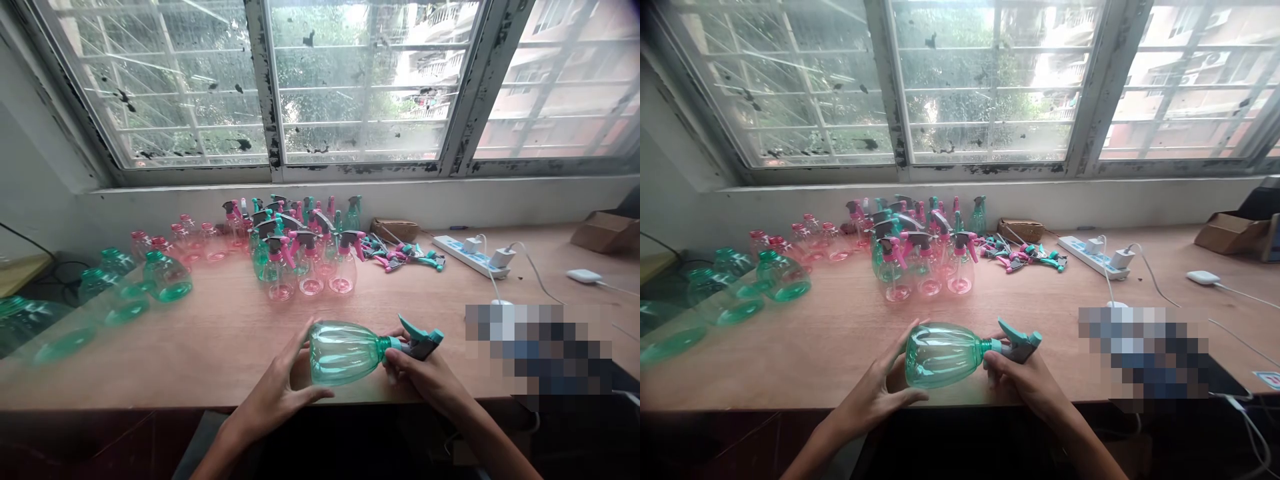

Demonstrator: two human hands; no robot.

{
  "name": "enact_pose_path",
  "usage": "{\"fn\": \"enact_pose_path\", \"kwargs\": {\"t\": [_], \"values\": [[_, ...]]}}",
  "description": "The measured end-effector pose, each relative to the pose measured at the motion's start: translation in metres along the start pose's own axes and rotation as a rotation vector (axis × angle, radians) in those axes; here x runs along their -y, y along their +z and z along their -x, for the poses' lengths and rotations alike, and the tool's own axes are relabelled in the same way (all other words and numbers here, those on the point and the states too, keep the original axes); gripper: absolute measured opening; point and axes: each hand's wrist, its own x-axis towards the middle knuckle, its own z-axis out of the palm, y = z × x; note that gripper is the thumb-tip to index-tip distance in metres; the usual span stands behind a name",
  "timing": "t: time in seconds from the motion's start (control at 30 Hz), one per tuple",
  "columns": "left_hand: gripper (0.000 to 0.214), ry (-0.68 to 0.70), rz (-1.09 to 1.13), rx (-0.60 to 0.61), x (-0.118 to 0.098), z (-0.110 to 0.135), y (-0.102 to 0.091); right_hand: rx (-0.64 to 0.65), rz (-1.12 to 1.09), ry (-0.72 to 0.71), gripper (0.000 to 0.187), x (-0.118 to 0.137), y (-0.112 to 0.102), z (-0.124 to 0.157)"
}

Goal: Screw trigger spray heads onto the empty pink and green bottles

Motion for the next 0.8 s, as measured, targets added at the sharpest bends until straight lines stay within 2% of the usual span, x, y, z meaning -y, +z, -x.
{"fn": "enact_pose_path", "kwargs": {"t": [0.13,0.33,0.47,0.57,0.73,0.8], "values": [[0.091,0.064,0.024,0.005,0.003,0.001,0.001,-0.014,-0.003,0.001,0.033,0.001,0.001,0.000],[0.118,0.018,0.052,-0.013,0.004,0.002,0.002,-0.021,0.030,0.013,0.035,0.004,0.003,0.001],[0.100,0.053,-0.045,-0.039,0.006,0.002,0.001,-0.009,0.019,0.005,0.034,0.004,0.002,0.000],[0.087,0.087,0.014,-0.016,0.011,0.003,0.002,-0.004,0.006,0.003,0.035,0.004,0.002,0.001],[0.114,0.030,0.047,0.010,0.004,0.003,0.001,-0.003,-0.014,-0.005,0.035,0.004,0.002,0.000],[0.109,0.014,-0.003,-0.004,-0.001,0.004,-0.001,-0.005,-0.016,-0.005,0.035,0.003,0.002,-0.001]]}}
